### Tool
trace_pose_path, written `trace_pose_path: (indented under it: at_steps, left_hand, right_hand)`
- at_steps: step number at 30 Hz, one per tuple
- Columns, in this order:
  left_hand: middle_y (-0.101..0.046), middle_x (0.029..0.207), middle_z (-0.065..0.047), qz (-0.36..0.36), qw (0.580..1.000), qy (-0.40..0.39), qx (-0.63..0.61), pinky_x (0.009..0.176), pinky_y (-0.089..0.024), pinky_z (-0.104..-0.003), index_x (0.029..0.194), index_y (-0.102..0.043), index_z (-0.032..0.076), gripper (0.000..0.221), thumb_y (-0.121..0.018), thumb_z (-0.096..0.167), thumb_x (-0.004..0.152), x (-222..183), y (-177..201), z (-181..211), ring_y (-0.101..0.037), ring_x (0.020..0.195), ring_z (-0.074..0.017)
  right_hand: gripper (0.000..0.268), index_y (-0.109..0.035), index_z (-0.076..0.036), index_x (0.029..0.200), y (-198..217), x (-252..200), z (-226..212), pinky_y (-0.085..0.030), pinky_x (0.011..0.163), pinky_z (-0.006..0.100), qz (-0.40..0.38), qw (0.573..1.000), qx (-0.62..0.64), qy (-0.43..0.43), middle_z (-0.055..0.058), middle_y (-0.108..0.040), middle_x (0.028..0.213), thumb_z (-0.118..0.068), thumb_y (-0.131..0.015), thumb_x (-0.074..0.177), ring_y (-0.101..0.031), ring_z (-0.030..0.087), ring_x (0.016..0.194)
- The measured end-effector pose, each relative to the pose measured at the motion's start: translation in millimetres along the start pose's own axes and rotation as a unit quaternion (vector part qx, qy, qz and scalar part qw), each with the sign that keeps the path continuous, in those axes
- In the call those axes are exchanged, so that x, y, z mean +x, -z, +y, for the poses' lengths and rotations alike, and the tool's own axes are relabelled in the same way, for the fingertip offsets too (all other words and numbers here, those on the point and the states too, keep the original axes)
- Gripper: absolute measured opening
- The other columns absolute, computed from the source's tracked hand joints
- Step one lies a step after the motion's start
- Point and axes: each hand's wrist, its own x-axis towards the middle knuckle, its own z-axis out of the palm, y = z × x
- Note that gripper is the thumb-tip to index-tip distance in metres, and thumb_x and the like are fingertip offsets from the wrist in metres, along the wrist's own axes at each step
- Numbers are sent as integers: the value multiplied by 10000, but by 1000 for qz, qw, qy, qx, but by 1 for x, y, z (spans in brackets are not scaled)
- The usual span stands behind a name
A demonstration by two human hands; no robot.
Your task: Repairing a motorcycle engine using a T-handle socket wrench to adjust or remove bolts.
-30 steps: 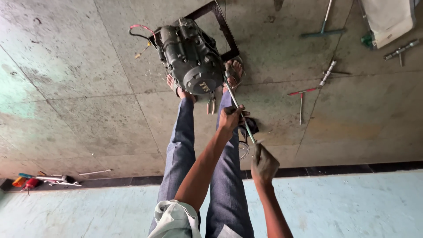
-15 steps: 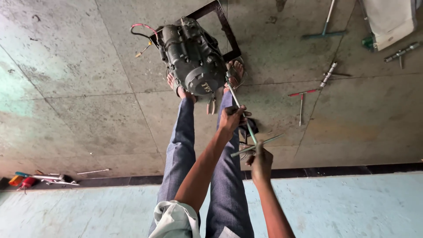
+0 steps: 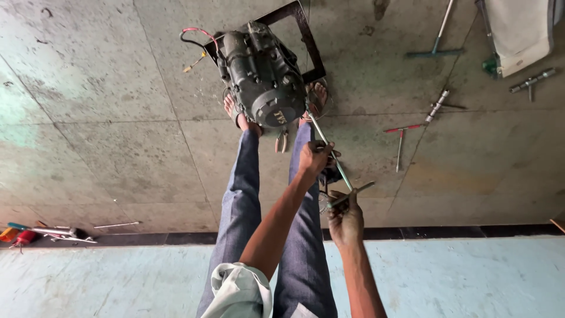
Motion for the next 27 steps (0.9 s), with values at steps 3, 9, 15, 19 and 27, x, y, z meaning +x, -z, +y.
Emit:
trace_pose_path:
  at_steps: [3, 9, 15, 19, 27]
  left_hand:
    - [-790, 809, -112, 13, 999, 0, 44, 504, -565, -278, 924, -705, -81, 294, -674, 203, 996, -7, -2, -1, -675, 553, -121]
    - [-787, 835, -112, -47, 994, -58, 78, 519, -553, -294, 956, -691, -71, 244, -670, 169, 993, -21, -1, 7, -683, 602, -120]
    - [-773, 864, -141, -121, 982, -83, 119, 607, -601, -291, 1068, -687, -83, 302, -659, 214, 1023, -46, 12, 44, -723, 667, -144]
    - [-780, 987, -107, -163, 983, -77, -27, 651, -598, -262, 1264, -602, -21, 344, -589, 232, 1033, -58, 31, 73, -672, 695, -108]
    - [-776, 1012, -86, -174, 982, -73, -16, 687, -589, -237, 1335, -606, -6, 358, -563, 223, 1064, -43, 39, 77, -679, 769, -92]
  right_hand:
    - [543, -644, 112, 1190, -48, -24, -60, -599, 675, 308, 27, 981, 114, -153, 163, -737, 925, -416, -537, 1124, -715, 197, 702]
    - [341, -672, -22, 1096, -30, 3, -61, -548, 624, 306, 34, 964, 187, -184, 115, -749, 868, -339, -562, 1034, -662, 180, 639]
    - [225, -681, 20, 1172, -21, -1, -60, -408, 543, 274, -35, 996, 75, 35, 79, -691, 840, -192, -641, 1111, -458, 113, 570]
    - [300, -703, -4, 1324, -83, -26, -101, -381, 548, 295, -4, 929, -319, 190, 50, -710, 821, -128, -583, 1078, -432, 128, 589]
    - [369, -646, -42, 1382, -106, -21, -101, -507, 720, 395, -48, 707, -548, 444, 116, -647, 858, -52, -602, 1016, -624, 257, 767]
